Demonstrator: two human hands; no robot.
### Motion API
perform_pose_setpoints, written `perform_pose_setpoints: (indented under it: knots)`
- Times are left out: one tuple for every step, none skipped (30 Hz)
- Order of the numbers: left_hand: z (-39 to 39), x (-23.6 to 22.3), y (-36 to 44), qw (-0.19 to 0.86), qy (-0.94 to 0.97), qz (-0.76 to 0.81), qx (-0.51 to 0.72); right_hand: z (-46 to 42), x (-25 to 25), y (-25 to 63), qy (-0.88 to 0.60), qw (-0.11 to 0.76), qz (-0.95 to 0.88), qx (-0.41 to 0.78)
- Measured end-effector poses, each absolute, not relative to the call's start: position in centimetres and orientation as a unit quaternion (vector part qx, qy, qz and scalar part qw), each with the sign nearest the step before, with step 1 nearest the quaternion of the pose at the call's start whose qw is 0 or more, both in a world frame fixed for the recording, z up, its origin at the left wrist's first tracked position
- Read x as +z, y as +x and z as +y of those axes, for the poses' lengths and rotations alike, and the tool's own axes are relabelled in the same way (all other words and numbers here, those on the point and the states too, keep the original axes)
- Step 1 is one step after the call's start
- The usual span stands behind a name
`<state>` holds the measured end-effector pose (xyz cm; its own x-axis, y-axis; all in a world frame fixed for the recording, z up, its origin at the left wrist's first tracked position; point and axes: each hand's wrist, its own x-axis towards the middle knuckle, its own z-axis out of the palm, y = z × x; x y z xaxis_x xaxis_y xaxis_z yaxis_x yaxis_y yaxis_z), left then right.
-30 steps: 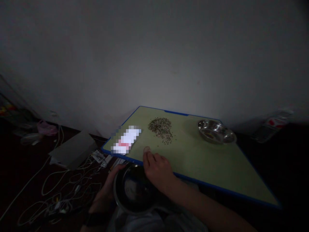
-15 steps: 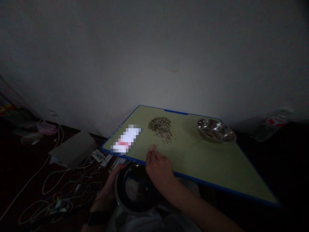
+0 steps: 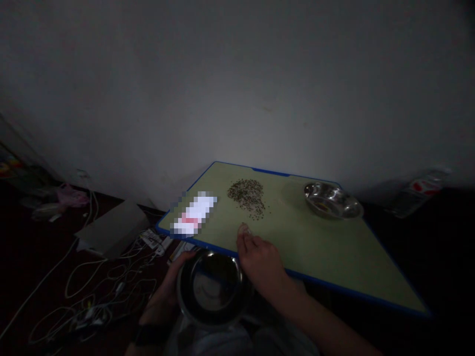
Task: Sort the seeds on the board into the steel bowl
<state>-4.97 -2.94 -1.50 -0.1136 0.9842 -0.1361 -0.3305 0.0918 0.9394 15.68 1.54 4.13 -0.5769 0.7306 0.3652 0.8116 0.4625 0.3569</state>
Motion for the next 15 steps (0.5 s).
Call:
perform_pose_setpoints:
  knots:
    - [-3.0, -1.3, -4.9, 0.568, 0.351, 0.473, 0.575, 1.6, 4.2, 15.9, -0.454, 0.075, -0.852, -0.25]
    - [-3.0, -1.1, -4.8, 0.564, 0.357, 0.475, 0.573, 1.6, 4.3, 16.2, -0.455, 0.071, -0.852, -0.248]
    - [-3.0, -0.8, -4.7, 0.561, 0.364, 0.476, 0.571, 1.6, 4.3, 16.5, -0.455, 0.068, -0.853, -0.245]
    - [-3.0, -0.6, -4.6, 0.56, 0.37, 0.475, 0.569, 1.7, 4.3, 16.8, -0.453, 0.066, -0.855, -0.243]
    - [-3.1, -0.5, -4.5, 0.556, 0.379, 0.472, 0.57, 1.7, 4.3, 17.1, -0.45, 0.065, -0.857, -0.242]
    - [-3.1, -0.6, -4.6, 0.548, 0.39, 0.467, 0.575, 1.8, 4.3, 17.5, -0.448, 0.065, -0.858, -0.241]
    - [-3.1, -0.8, -4.7, 0.538, 0.4, 0.459, 0.583, 1.8, 4.3, 17.9, -0.447, 0.064, -0.859, -0.241]
    - [-3.1, -1.2, -4.8, 0.529, 0.412, 0.451, 0.589, 1.9, 4.3, 18.4, -0.446, 0.062, -0.86, -0.241]
    - [-3.1, -1.6, -5.0, 0.517, 0.422, 0.442, 0.6, 2.0, 4.3, 18.9, -0.446, 0.06, -0.86, -0.242]
    - [-3.2, -2.1, -5.2, 0.515, 0.423, 0.437, 0.603, 2.1, 4.4, 19.5, -0.447, 0.056, -0.86, -0.241]
    - [-3.1, -2.5, -5.3, 0.521, 0.427, 0.437, 0.596, 2.2, 4.4, 20.1, -0.445, 0.053, -0.86, -0.242]
    - [-3.1, -2.9, -5.5, 0.527, 0.43, 0.436, 0.589, 2.4, 4.4, 20.8, -0.443, 0.052, -0.862, -0.243]
    - [-3.1, -3.1, -5.6, 0.53, 0.429, 0.434, 0.589, 2.6, 4.4, 21.6, -0.441, 0.05, -0.862, -0.244]
    - [-3.1, -3.1, -5.6, 0.526, 0.422, 0.431, 0.599, 2.8, 4.3, 22.4, -0.438, 0.047, -0.864, -0.244]
    - [-3.0, -2.9, -5.5, 0.529, 0.416, 0.423, 0.607, 3.1, 4.2, 23.3, -0.437, 0.046, -0.864, -0.244]
